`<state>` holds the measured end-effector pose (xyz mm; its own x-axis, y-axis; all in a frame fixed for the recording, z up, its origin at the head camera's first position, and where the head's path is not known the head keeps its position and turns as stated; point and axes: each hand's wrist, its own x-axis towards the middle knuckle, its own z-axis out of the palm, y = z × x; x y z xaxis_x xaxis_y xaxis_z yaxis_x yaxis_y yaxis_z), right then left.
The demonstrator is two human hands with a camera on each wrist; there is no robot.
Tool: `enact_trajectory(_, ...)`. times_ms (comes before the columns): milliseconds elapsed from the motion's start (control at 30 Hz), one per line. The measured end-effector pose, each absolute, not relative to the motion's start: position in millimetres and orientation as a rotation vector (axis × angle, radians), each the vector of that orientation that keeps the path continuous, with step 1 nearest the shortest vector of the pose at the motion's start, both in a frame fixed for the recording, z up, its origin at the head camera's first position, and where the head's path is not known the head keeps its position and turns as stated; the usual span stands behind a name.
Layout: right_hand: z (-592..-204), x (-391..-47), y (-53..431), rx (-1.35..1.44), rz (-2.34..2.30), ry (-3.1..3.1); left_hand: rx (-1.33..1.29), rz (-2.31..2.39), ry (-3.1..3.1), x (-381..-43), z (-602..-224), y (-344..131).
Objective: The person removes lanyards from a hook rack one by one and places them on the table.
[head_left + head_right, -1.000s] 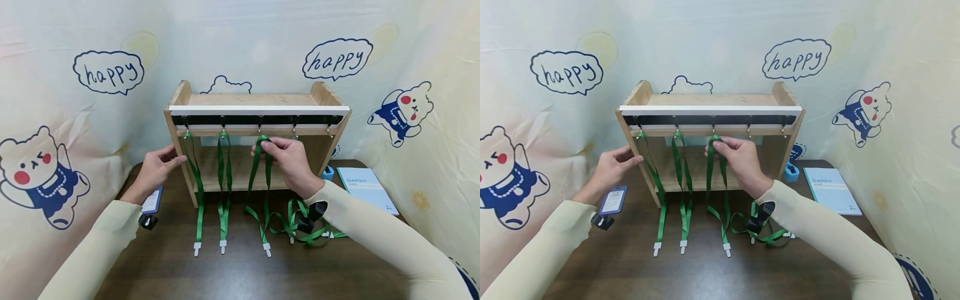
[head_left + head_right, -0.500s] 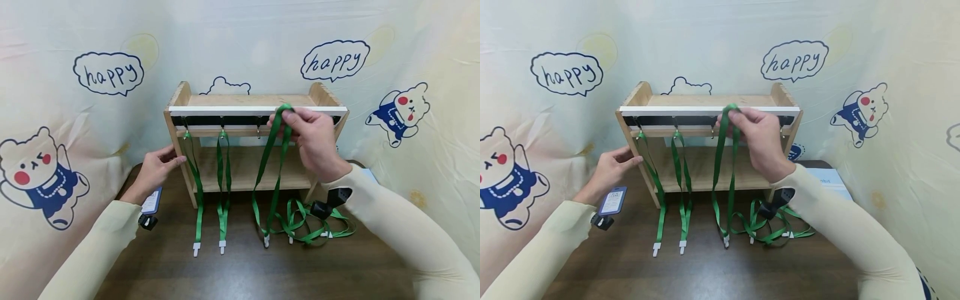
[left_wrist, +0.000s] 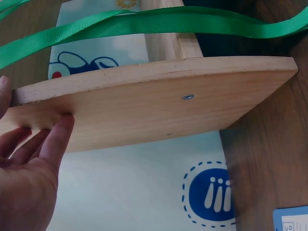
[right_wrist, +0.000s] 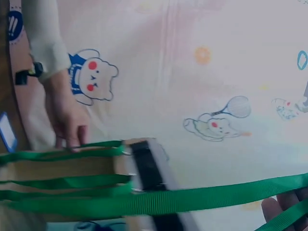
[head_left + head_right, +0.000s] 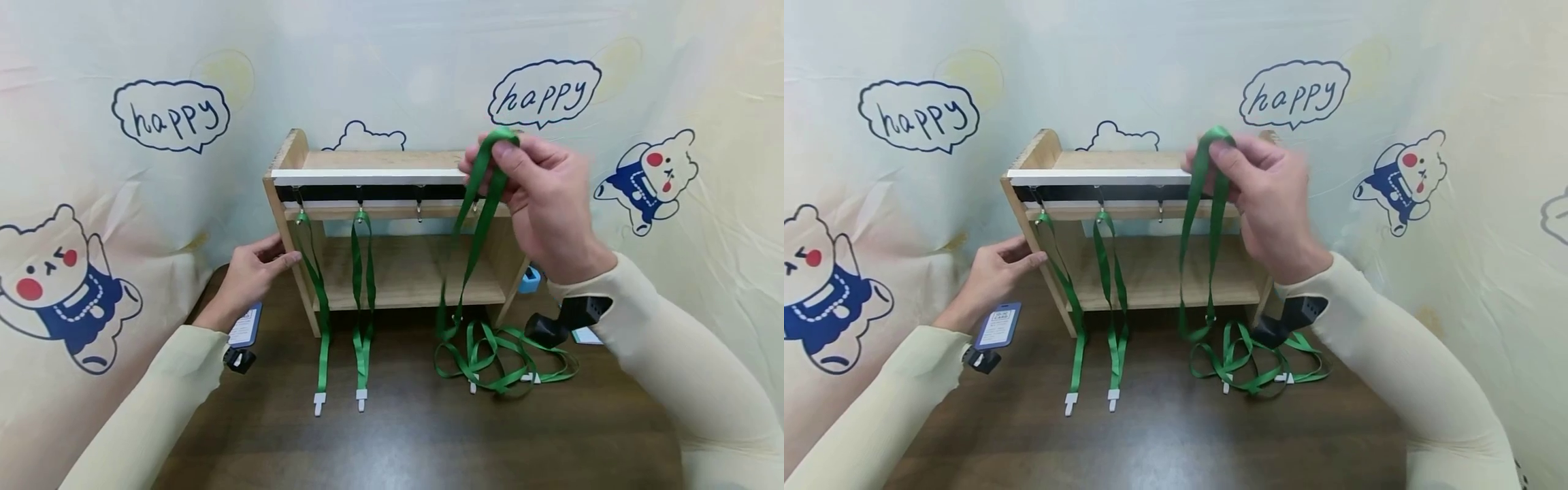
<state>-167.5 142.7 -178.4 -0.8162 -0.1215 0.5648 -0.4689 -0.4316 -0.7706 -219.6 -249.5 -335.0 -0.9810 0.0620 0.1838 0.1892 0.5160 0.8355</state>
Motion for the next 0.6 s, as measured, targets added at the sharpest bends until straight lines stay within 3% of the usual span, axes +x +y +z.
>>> enact_trajectory(600, -320, -173, 137, 0.434, 2.563, -2.019, -0.214, -1.466, -2.618, -219, -334, -249)
